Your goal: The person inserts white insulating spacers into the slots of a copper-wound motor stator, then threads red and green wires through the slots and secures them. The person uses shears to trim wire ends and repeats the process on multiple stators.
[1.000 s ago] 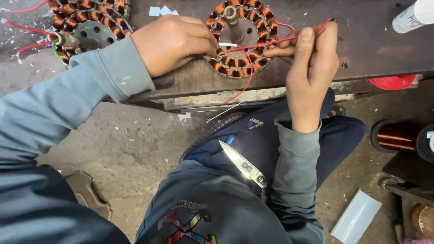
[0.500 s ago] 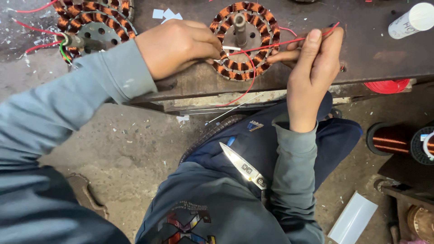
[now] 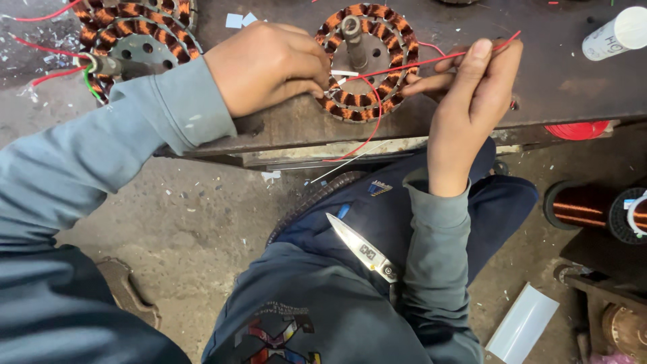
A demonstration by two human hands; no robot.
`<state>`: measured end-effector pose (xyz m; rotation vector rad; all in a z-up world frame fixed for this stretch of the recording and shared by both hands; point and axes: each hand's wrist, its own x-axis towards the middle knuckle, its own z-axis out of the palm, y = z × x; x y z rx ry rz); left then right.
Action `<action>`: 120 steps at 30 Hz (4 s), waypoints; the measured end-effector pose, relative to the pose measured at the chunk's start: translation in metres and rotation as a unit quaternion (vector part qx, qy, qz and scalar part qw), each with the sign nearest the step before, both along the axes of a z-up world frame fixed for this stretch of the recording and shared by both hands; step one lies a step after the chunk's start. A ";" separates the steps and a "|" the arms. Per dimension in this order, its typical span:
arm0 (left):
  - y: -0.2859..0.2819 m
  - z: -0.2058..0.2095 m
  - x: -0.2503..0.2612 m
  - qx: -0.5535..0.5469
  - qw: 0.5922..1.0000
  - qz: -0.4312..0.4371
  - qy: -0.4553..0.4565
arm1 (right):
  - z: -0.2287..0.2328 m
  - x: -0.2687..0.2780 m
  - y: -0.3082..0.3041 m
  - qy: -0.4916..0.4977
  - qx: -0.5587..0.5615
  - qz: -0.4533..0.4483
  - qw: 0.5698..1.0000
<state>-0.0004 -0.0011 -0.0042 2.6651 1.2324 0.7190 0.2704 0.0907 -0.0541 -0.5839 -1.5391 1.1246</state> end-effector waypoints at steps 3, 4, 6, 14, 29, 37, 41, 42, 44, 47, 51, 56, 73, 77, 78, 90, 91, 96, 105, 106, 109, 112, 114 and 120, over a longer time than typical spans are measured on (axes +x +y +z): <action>-0.002 -0.001 -0.001 -0.017 0.999 0.020 -0.019 | -0.001 -0.003 0.000 0.010 0.000 -0.009 1.000; -0.003 -0.002 0.000 -0.011 1.000 0.019 -0.014 | 0.000 -0.004 -0.001 0.009 0.009 -0.011 1.000; -0.005 -0.004 0.002 -0.001 1.000 0.020 -0.013 | 0.000 -0.004 -0.001 0.012 0.013 -0.011 1.000; -0.018 -0.003 0.015 0.005 0.997 0.079 -0.019 | -0.002 -0.008 0.000 0.040 0.002 -0.019 0.999; -0.002 -0.010 0.051 0.002 0.963 0.262 -0.065 | -0.017 -0.025 0.008 -0.190 0.196 -0.052 0.961; 0.009 -0.027 0.055 0.012 0.972 0.231 -0.053 | -0.019 -0.024 0.003 -0.188 0.177 -0.052 0.965; 0.004 -0.037 0.058 0.032 0.967 0.206 -0.146 | -0.015 -0.023 0.006 -0.184 0.201 -0.035 0.961; 0.002 -0.041 0.060 0.052 0.965 0.214 -0.145 | -0.015 -0.022 0.006 -0.177 0.200 -0.032 0.963; -0.003 -0.046 0.065 0.094 0.958 0.230 -0.145 | -0.015 -0.021 0.006 -0.164 0.200 -0.025 0.966; -0.005 -0.049 0.075 0.102 0.944 0.280 -0.142 | -0.016 -0.020 0.007 -0.165 0.215 -0.027 0.962; -0.005 -0.034 0.067 0.041 0.940 0.262 -0.216 | -0.017 -0.018 0.007 -0.175 0.173 -0.024 0.969; -0.018 -0.004 0.040 -0.083 0.895 0.266 -0.348 | -0.020 -0.015 0.007 -0.178 0.189 -0.021 0.966; -0.105 -0.059 0.177 -0.327 0.825 0.255 -0.384 | 0.018 0.048 -0.107 -0.256 0.085 -0.237 0.933; -0.079 -0.086 0.191 -0.205 0.888 0.102 -0.399 | -0.008 0.068 -0.169 -0.298 0.193 -0.089 0.931; -0.073 -0.092 0.196 -0.211 0.898 0.088 -0.376 | -0.018 0.066 -0.180 -0.300 0.154 -0.125 0.933; -0.020 -0.150 0.255 -0.211 0.963 0.057 -0.161 | -0.077 0.092 -0.145 -0.228 -0.081 -0.278 0.930; -0.019 -0.150 0.254 -0.217 0.962 0.057 -0.155 | -0.076 0.091 -0.143 -0.231 -0.101 -0.269 0.929; -0.025 -0.141 0.251 -0.224 0.955 0.051 -0.186 | -0.077 0.095 -0.130 -0.203 -0.116 -0.325 0.916; -0.023 -0.137 0.243 -0.247 0.944 0.032 -0.214 | -0.078 0.087 -0.142 -0.278 -0.001 -0.289 0.916; -0.022 -0.137 0.243 -0.253 0.944 0.035 -0.207 | -0.078 0.087 -0.143 -0.279 0.035 -0.284 0.916; -0.019 -0.141 0.246 -0.263 0.946 0.049 -0.182 | -0.080 0.086 -0.138 -0.173 -0.074 -0.314 0.931; -0.023 -0.145 0.244 -0.256 0.948 0.054 -0.182 | -0.085 0.088 -0.134 -0.121 -0.170 -0.295 0.932; -0.023 -0.147 0.246 -0.239 0.952 0.057 -0.182 | -0.086 0.089 -0.139 -0.188 -0.161 -0.306 0.919; -0.012 -0.162 0.254 -0.254 0.919 0.151 -0.261 | -0.089 0.086 -0.143 -0.186 -0.118 -0.324 0.920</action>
